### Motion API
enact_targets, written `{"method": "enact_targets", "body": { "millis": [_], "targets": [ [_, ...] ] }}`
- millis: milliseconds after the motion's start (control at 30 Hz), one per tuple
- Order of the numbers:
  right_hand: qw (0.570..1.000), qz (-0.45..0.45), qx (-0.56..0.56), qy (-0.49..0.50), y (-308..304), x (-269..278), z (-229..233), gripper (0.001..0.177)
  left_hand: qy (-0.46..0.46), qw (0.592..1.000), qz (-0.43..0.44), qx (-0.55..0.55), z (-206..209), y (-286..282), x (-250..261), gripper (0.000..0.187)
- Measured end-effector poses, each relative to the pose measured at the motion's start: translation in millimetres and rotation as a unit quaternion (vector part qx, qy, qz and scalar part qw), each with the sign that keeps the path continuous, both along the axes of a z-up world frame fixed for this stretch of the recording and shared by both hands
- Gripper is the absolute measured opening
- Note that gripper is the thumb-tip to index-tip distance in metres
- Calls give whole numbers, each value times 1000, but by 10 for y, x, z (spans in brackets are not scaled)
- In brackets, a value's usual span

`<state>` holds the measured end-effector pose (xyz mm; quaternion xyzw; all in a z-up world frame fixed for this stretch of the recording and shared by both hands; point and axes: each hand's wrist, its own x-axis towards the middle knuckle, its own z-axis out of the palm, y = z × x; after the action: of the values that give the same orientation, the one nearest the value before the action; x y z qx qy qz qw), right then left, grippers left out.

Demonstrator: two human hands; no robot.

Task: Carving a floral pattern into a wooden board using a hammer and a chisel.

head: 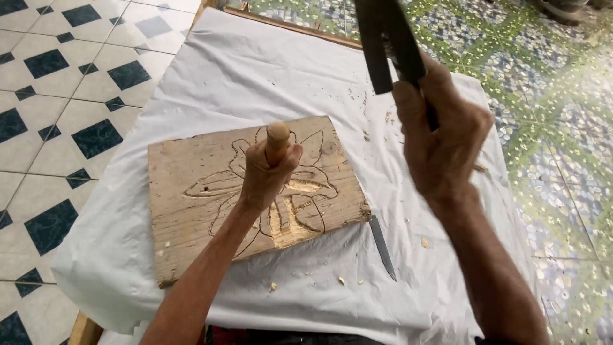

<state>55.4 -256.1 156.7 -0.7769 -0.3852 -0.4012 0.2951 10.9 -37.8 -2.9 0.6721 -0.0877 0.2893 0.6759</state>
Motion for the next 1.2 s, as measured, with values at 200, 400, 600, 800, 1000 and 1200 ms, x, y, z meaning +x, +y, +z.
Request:
{"method": "enact_targets", "body": {
  "millis": [200, 400, 600, 800, 1000, 1200],
  "targets": [
    [954, 95, -235, 159, 76, -223, -137, 37, -36, 999, 10, 31, -169, 27, 64, 28],
    [946, 83, -40, 311, -247, -506, -370, 28, 29, 998, 5, -62, -266, 143, 148, 21],
    [914, -6, -56, 402, -776, -730, -1243, 33, 13, 987, 16, -161, -214, 268, 76, 8],
    [898, -23, -71, 433, -950, -1024, -1835, 36, -8, 975, 17, -219, 108, 170, -160, 18],
    [898, -23, -110, 426, -878, -1168, -1860, 38, -45, 978, -28, -203, 218, 87, -407, 15],
    [896, 1, -95, 434, -867, -1191, -1957, 37, 1, 960, -26, -279, 190, 44, -463, 18]
  ]
}}
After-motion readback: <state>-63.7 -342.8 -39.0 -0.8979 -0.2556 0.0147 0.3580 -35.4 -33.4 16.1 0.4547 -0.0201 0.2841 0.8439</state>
